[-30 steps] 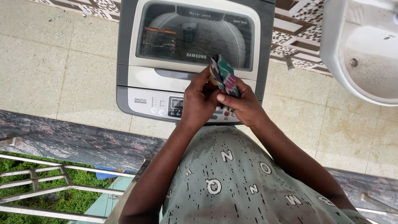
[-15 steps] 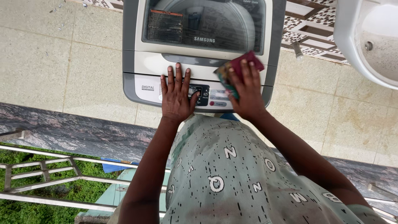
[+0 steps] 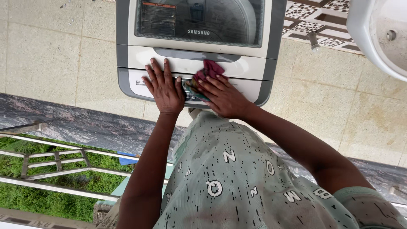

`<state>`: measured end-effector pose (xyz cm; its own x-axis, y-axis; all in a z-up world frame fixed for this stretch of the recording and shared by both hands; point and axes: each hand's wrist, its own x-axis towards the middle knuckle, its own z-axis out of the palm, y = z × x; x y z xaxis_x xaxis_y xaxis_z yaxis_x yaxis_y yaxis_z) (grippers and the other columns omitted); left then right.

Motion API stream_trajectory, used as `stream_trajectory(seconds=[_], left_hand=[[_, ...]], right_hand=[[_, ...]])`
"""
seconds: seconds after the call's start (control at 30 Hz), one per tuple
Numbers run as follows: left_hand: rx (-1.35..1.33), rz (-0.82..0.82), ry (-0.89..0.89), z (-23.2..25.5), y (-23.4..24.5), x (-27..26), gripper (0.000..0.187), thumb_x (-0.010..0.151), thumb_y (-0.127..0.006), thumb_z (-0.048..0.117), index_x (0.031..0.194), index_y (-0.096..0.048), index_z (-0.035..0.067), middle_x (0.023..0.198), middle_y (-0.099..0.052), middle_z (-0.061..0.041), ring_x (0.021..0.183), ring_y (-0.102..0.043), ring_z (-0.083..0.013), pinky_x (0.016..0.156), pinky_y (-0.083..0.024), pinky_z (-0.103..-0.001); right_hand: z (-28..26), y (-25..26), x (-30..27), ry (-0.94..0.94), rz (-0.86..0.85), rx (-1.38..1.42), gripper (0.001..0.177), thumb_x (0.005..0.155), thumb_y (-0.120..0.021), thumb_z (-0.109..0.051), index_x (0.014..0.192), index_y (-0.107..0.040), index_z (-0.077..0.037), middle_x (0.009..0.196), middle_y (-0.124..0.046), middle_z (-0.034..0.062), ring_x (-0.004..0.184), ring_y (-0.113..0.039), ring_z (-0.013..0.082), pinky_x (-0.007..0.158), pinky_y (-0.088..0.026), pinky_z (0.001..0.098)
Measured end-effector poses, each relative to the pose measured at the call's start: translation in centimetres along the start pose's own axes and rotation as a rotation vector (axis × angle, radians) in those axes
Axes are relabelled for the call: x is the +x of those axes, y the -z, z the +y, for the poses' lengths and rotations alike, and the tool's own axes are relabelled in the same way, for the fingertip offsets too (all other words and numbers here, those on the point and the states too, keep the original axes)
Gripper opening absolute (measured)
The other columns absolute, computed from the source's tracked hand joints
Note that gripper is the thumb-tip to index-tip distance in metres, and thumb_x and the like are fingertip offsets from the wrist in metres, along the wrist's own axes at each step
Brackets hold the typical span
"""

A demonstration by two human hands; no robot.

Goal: The person wipes the exterior surfaces, lid, and control panel of a washing machine by hand with a cloth and then opens the lid to place the cloth inside.

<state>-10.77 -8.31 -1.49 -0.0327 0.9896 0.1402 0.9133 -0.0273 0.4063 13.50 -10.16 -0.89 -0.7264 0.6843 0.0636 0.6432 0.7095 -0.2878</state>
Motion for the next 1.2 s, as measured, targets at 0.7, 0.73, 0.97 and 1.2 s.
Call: stream_trajectory(seconds=[0.7, 0.73, 0.97, 1.2], left_hand=[[0.075, -0.013, 0.011, 0.9, 0.4, 0.1, 0.066, 0.113, -0.030, 0.047, 0.168, -0.025, 0.011, 0.173, -0.014, -0.024, 0.161, -0.009, -0.0454, 0.129, -0.002, -0.062], [0.068, -0.002, 0.003, 0.9, 0.4, 0.3, 0.066, 0.113, -0.030, 0.047, 0.168, -0.025, 0.011, 0.173, -0.014, -0.024, 0.161, -0.009, -0.0454, 0.129, -0.002, -0.062], [0.021, -0.069, -0.107, -2.2, 2.3, 0.7, 0.062, 0.111, -0.039, 0.044, 0.164, -0.031, 0.014, 0.170, -0.023, -0.025, 0.155, -0.023, -0.0444, 0.125, -0.012, -0.058], [0.010, 0.146, -0.287, -10.7, 4.1, 2.5, 0.067, 0.111, -0.045, 0.040, 0.164, -0.030, 0.002, 0.166, -0.028, -0.024, 0.153, -0.029, -0.0479, 0.123, -0.016, -0.063]], right_hand=[[-1.9, 0.7, -2.8, -0.046, 0.084, 0.011, 0.053, 0.094, -0.063, -0.017, 0.146, -0.058, -0.008, 0.159, -0.040, 0.0117, 0.135, -0.041, 0.0307, 0.115, -0.034, 0.0500], [-1.6, 1.0, -3.7, -0.151, 0.062, -0.011, 0.054, 0.091, -0.064, -0.018, 0.144, -0.058, -0.008, 0.155, -0.041, 0.0126, 0.133, -0.041, 0.0326, 0.112, -0.033, 0.0527], [-3.8, 0.6, -1.2, -0.479, 0.220, -0.012, 0.069, 0.089, -0.058, -0.020, 0.154, -0.045, -0.002, 0.159, -0.036, 0.0226, 0.148, -0.028, 0.0442, 0.125, -0.014, 0.0624], [-10.2, -2.3, 11.0, -0.402, 0.234, 0.032, 0.067, 0.106, -0.050, -0.037, 0.162, -0.038, -0.002, 0.170, -0.022, 0.0201, 0.157, -0.010, 0.0458, 0.125, -0.002, 0.0639]])
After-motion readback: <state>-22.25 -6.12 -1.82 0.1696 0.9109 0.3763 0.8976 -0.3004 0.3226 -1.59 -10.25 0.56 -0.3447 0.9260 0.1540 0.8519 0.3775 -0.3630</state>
